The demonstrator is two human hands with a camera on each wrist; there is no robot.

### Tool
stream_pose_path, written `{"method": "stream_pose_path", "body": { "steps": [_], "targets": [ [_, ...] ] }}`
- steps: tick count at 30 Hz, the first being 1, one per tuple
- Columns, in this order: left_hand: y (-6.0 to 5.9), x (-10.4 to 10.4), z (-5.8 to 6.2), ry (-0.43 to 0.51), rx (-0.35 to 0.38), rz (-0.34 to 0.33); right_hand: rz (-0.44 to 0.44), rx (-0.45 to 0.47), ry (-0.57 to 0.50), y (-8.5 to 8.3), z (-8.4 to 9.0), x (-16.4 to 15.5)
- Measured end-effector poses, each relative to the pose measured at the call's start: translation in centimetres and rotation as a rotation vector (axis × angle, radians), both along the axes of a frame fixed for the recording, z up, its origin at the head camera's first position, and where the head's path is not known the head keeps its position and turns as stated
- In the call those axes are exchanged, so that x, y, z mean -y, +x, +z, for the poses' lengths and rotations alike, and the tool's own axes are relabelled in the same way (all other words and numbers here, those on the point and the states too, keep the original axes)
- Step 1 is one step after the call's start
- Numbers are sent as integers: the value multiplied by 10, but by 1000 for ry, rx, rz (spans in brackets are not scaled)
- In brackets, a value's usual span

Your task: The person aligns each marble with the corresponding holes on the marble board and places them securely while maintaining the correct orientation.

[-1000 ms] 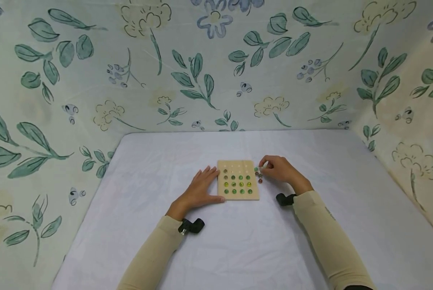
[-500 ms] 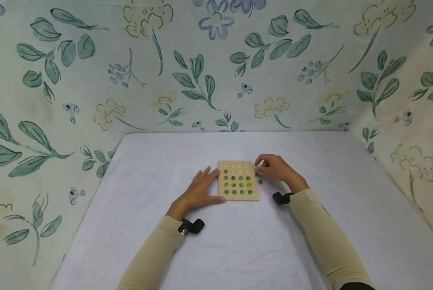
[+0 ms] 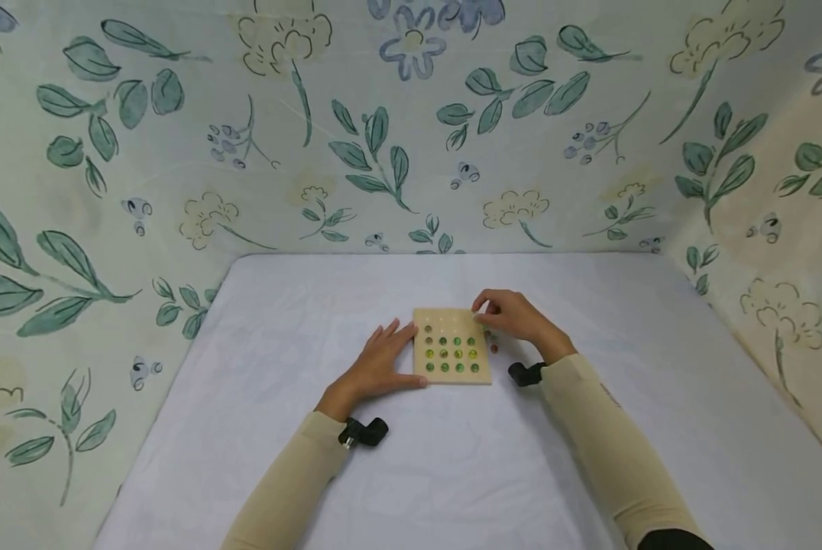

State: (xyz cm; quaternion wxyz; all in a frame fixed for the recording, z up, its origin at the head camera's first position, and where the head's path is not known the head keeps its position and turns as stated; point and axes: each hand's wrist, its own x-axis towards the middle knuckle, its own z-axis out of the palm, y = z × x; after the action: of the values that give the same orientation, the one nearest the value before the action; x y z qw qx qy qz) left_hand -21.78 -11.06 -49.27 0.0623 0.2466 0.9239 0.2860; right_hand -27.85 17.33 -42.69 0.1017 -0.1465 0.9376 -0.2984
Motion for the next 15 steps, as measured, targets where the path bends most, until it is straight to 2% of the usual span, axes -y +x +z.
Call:
{"method": "stream_pose_path", "body": {
  "steps": [15],
  "targets": [
    [3, 0, 0, 5, -2, 7, 61, 6, -43, -6, 5, 22]
  ]
}}
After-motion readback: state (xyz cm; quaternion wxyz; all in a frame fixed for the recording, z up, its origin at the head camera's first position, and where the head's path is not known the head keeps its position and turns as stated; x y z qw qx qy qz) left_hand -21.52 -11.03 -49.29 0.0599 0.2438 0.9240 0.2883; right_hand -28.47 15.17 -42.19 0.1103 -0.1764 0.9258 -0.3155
